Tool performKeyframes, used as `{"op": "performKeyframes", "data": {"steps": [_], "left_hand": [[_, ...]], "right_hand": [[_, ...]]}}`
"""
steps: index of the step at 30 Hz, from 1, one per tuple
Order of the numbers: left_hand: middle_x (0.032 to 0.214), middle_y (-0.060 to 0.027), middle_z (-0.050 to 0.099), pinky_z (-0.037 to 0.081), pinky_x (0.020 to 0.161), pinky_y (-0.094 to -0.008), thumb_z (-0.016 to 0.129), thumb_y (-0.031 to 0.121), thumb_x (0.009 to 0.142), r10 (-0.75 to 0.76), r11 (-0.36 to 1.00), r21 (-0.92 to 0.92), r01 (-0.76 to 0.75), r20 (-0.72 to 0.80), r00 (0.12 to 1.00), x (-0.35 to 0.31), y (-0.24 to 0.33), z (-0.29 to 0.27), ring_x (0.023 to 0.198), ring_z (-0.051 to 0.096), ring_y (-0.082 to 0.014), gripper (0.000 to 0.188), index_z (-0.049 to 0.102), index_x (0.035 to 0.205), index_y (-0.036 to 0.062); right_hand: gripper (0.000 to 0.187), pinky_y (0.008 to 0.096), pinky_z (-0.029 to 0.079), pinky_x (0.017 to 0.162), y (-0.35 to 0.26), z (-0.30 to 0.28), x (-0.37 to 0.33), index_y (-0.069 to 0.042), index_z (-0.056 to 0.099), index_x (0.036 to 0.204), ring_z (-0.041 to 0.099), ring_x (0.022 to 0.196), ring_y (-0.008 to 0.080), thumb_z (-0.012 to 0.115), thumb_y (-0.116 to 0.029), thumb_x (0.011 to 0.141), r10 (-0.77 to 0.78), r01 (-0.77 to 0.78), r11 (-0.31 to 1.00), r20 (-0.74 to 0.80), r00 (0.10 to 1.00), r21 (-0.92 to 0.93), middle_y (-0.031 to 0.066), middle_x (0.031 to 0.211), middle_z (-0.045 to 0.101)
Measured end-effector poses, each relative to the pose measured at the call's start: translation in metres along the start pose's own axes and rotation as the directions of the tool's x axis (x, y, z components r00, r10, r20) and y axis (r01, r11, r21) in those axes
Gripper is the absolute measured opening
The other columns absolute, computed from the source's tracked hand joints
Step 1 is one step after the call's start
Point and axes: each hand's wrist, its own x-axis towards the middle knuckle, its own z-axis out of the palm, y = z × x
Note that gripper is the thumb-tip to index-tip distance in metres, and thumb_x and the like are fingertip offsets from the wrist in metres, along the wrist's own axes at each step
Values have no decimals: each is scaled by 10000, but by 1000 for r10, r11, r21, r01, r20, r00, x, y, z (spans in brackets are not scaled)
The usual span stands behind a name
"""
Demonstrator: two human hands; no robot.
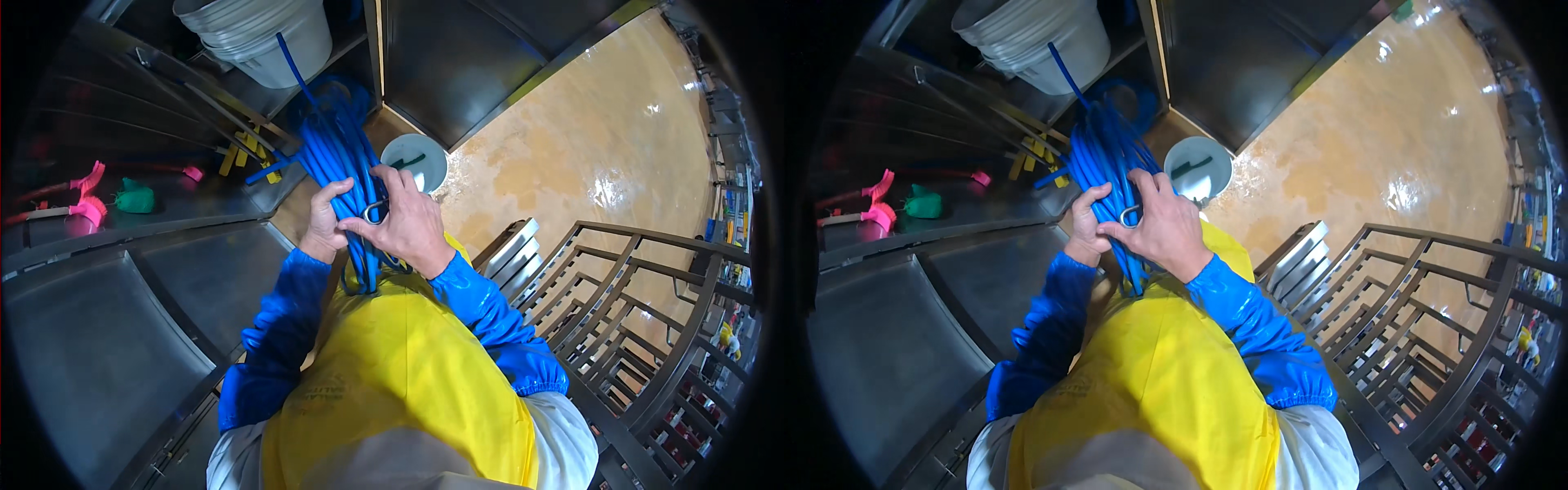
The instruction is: The person unlocks a metal storage cabinet using a key and padlock. They open the cabinet doors and retrieve a white bucket, a green scrub brush, and a coiled blue hose. The person places the bucket on the floor, puts the brush inside it, and then removes the hose from the cabinet. Finally, they close the cabinet doors and relock the padlock.
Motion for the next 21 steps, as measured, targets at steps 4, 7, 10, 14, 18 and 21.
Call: {"op": "performKeyframes", "data": {"steps": [4, 7, 10, 14, 18, 21], "left_hand": [[1184, -141, 703, 557, 989, -419, 645, 187, 914, 41, 999, -13, -41, 38, 998, -5, -7, 16, 1075, 697, -270, 418, 611, 1282, -8], [1179, -140, 702, 560, 987, -411, 668, 162, 894, 99, 995, -19, -98, 30, 995, -4, -12, 16, 1071, 698, -267, 429, 607, 1279, -17], [1174, -147, 703, 569, 973, -406, 672, 143, 891, 27, 998, -59, -23, 57, 998, -2, -6, 6, 1050, 706, -270, 407, 613, 1262, -14], [1171, -169, 694, 533, 1031, -465, 646, 120, 922, -17, 999, -41, 19, 38, 999, 3, -5, -3, 1094, 684, -319, 400, 583, 1297, -3], [1108, -132, 698, 561, 978, -469, 657, 69, 913, 57, 998, -4, -57, -5, 998, 10, -11, -5, 1081, 691, -309, 302, 602, 1210, 65], [1118, -129, 704, 553, 988, -468, 665, 56, 906, 39, 998, 44, -38, -30, 999, 10, -12, -11, 1092, 690, -305, 316, 595, 1213, 71]], "right_hand": [[656, 451, 563, 775, -2, -3, -5, -79, 574, 1268, 690, 929, 363, 835, -382, 748, 59, -59, 998, -5, 998, 1, 152, 1095, 620], [573, 490, 560, 746, 1, -2, -8, -84, 588, 1229, 677, 895, 417, 794, -306, 742, 6, -4, 999, -63, 998, 35, 176, 1059, 631], [528, 486, 557, 752, 4, -3, -4, -71, 593, 1191, 673, 898, 423, 773, -275, 739, -2, 4, 999, -42, 999, 42, 181, 1040, 639], [480, 463, 548, 749, 5, 0, 0, -50, 584, 1133, 683, 885, 414, 778, -229, 732, 57, -53, 991, -32, 998, 120, 203, 966, 667], [419, 463, 539, 733, 14, 6, 4, -36, 560, 1066, 693, 846, 420, 764, -185, 732, 177, -167, 964, -28, 984, 208, 225, 872, 676], [382, 481, 537, 718, 26, 12, 6, -33, 547, 1030, 687, 813, 444, 746, -175, 737, 233, -218, 939, -25, 972, 266, 232, 824, 670]]}}
